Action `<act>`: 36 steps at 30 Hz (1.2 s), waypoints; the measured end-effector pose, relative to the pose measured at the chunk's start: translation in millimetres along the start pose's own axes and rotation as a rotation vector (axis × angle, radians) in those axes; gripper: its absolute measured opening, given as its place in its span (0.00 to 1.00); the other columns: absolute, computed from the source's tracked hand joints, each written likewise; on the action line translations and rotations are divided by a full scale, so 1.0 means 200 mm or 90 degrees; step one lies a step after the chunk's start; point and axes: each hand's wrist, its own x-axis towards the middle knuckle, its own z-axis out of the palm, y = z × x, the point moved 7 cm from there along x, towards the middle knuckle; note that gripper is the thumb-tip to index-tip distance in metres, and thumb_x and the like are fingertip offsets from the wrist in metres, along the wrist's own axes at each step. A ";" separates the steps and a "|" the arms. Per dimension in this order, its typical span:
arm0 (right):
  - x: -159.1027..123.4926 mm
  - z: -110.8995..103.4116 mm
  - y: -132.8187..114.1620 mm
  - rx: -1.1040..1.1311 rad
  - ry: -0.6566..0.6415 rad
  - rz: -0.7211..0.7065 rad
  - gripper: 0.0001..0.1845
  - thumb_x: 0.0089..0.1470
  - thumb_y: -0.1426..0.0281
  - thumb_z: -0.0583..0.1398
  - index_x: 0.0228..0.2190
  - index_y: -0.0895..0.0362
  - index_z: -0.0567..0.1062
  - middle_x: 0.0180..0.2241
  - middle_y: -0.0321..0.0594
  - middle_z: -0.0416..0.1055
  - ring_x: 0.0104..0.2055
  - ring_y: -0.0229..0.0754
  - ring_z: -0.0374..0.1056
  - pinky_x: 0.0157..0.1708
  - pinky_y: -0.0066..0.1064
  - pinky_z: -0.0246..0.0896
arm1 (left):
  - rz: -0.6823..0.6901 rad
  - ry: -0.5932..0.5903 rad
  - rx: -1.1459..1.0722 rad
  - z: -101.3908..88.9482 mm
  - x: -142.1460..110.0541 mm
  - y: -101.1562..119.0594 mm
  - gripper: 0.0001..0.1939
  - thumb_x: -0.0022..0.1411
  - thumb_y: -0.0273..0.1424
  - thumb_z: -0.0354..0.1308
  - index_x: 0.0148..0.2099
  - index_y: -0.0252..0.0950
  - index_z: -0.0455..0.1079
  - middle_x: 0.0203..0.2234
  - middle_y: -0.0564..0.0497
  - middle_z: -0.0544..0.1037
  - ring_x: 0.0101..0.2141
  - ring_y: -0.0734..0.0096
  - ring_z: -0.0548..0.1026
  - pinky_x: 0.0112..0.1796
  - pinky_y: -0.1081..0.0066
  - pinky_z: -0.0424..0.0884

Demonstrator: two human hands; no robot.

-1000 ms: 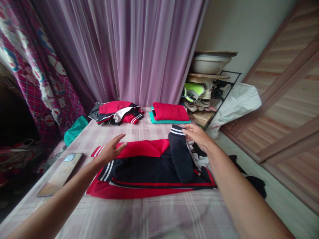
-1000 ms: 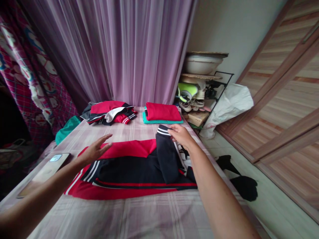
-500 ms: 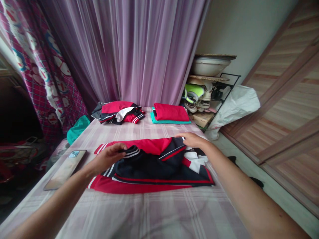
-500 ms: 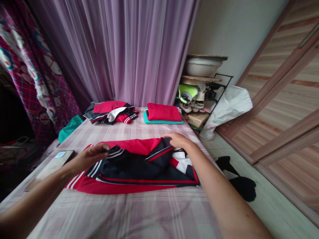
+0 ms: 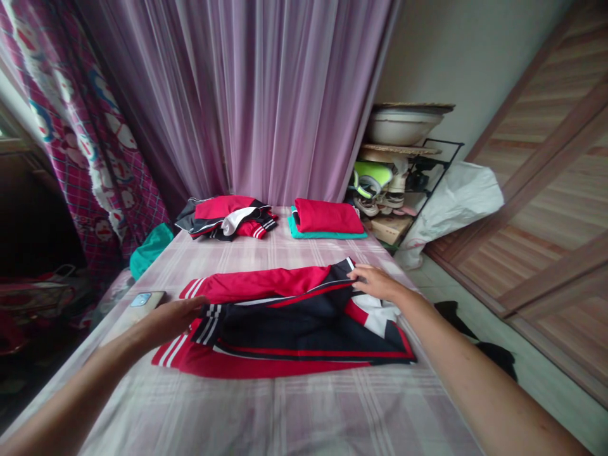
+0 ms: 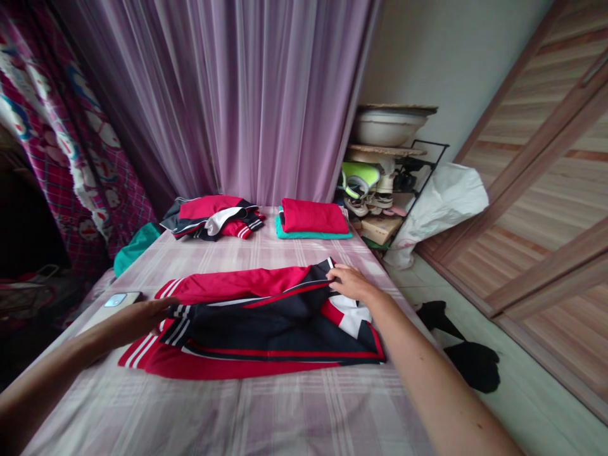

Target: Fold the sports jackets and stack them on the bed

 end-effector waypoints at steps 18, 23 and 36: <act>0.02 -0.09 0.05 -0.019 0.024 0.014 0.17 0.58 0.62 0.55 0.43 0.51 0.81 0.51 0.45 0.75 0.60 0.52 0.63 0.59 0.43 0.55 | -0.084 0.059 -0.295 -0.14 -0.01 0.22 0.28 0.41 0.52 0.69 0.37 0.38 0.68 0.23 0.56 0.72 0.24 0.73 0.71 0.24 0.73 0.66; 0.08 -0.09 0.05 -0.014 0.054 -0.005 0.17 0.59 0.59 0.54 0.34 0.52 0.80 0.42 0.44 0.78 0.49 0.49 0.70 0.53 0.39 0.58 | -0.043 0.140 -0.257 -0.26 0.07 0.27 0.26 0.42 0.48 0.67 0.38 0.39 0.67 0.24 0.58 0.71 0.23 0.75 0.68 0.23 0.75 0.64; 0.09 -0.09 0.08 0.060 0.233 0.046 0.11 0.55 0.63 0.57 0.35 0.52 0.78 0.42 0.44 0.77 0.49 0.50 0.69 0.53 0.40 0.59 | 0.046 0.332 -0.459 -0.39 0.04 0.55 0.26 0.39 0.44 0.73 0.40 0.41 0.73 0.29 0.57 0.78 0.29 0.71 0.75 0.31 0.69 0.74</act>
